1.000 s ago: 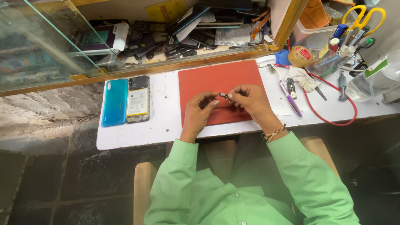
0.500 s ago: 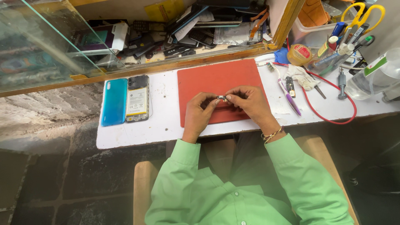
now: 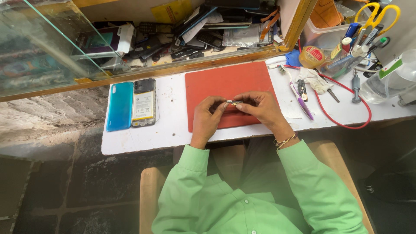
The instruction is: The person cleans a small electronic component with a toothbrush, then uses a hot air gun to heat it. They continue by applying flux with a pen-like tool and manipulating the component with tweezers. The work takes place on a red mat with a disassembled phone nearby.
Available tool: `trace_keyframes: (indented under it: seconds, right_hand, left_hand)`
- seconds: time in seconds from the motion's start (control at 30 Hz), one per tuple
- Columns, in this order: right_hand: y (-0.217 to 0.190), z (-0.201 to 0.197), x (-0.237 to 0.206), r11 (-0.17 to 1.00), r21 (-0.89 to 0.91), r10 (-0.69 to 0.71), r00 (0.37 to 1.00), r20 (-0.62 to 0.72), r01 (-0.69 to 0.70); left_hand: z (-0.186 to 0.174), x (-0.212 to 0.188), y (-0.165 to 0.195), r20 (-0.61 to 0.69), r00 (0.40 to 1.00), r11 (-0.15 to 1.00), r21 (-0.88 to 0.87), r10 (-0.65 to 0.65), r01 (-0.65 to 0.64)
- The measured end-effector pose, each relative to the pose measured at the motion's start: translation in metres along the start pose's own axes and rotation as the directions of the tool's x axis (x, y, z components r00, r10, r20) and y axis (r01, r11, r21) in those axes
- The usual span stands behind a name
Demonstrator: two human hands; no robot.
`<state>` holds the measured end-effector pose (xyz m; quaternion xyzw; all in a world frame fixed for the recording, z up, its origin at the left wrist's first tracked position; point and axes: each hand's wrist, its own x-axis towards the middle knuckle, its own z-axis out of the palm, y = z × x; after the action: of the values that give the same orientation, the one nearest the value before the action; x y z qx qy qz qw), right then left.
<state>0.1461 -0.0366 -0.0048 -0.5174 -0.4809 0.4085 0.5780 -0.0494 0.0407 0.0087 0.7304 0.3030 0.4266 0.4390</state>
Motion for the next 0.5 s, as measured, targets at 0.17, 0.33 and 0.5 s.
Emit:
trace_keyframes:
  seconds: [0.17,0.33,0.5]
  right_hand:
    - [-0.0015,0.0018,-0.0013,1.0,-0.012,0.009,1.0,-0.025,-0.009]
    - [-0.0052,0.0035,-0.0027,0.999,-0.034,0.024,0.999,-0.039,-0.025]
    - [-0.0064,0.0039,-0.0033,0.999,-0.039,0.019,0.999,-0.038,-0.02]
  left_hand:
    - [0.0001,0.0001,-0.0014,0.01,1.0,1.0,0.023,-0.011,0.011]
    - [0.0002,0.0,-0.0012,0.007,1.0,0.999,0.038,-0.014,0.014]
    - [-0.0003,-0.0005,-0.0005,0.012,1.0,0.999,0.039,-0.013,0.013]
